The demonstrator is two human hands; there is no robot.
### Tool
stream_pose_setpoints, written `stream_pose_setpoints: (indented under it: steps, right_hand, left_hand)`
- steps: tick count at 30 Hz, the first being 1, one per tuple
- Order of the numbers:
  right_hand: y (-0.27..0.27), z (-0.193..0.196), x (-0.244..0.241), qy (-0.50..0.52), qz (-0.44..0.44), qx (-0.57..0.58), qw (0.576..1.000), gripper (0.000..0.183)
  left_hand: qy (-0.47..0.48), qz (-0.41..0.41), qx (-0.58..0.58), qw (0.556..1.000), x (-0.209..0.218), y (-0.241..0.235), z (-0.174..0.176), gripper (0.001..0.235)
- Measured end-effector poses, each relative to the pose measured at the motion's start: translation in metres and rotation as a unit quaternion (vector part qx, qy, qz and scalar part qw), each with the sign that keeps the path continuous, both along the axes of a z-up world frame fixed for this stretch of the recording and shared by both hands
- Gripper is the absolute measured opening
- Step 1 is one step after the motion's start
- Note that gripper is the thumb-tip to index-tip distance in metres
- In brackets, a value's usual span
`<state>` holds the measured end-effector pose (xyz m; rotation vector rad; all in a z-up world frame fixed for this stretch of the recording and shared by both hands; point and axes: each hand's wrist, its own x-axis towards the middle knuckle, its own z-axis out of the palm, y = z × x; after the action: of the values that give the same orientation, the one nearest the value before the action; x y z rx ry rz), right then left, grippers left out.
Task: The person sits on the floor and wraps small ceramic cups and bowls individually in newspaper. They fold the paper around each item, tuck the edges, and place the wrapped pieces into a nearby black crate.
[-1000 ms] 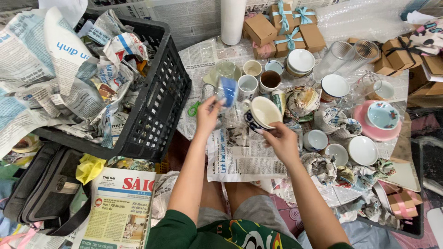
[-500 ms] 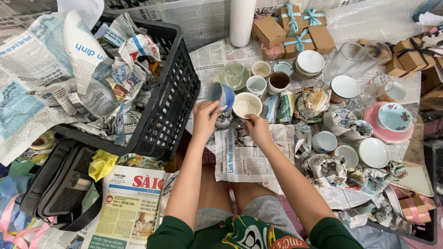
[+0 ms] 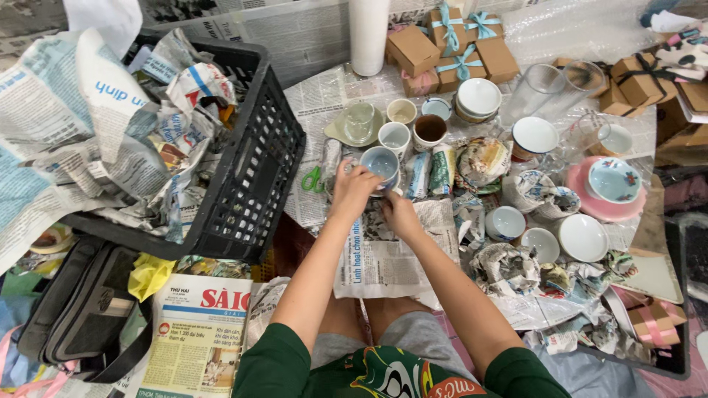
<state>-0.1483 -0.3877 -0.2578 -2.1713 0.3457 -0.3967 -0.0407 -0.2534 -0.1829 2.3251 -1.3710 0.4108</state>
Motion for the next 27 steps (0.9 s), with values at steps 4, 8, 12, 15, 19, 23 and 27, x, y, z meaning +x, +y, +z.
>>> stream_pose_setpoints:
  steps: [4, 8, 12, 15, 19, 23, 27]
  right_hand:
    - [-0.001, 0.022, -0.028, -0.032, 0.012, -0.002, 0.999, 0.040]
    - [0.004, 0.043, -0.057, -0.061, -0.003, 0.148, 0.987, 0.028]
    - [-0.011, 0.081, -0.100, -0.019, 0.013, 0.227, 0.974, 0.026]
    - [-0.035, 0.109, -0.136, -0.029, -0.014, 0.225, 0.974, 0.027]
    - [-0.089, 0.132, -0.188, -0.064, -0.108, 0.191, 0.974, 0.025]
    - [-0.158, 0.136, -0.234, -0.011, -0.255, -0.015, 0.967, 0.027]
    - [-0.219, 0.115, -0.251, 0.209, -0.238, -0.198, 0.928, 0.038]
  left_hand:
    - [-0.005, 0.005, 0.015, 1.000, 0.007, -0.007, -0.015, 0.028]
    - [-0.055, -0.002, 0.040, 0.998, 0.008, -0.012, -0.023, 0.029]
    - [-0.054, 0.002, 0.091, 0.994, 0.007, -0.018, -0.026, 0.026]
    - [-0.063, -0.005, 0.073, 0.995, 0.003, -0.019, -0.026, 0.024]
    - [-0.057, -0.001, 0.093, 0.994, -0.002, -0.022, -0.020, 0.024]
    - [-0.005, 0.018, 0.045, 0.999, -0.022, -0.023, -0.005, 0.034]
    - [0.023, 0.040, -0.021, 0.999, -0.057, -0.027, 0.010, 0.040]
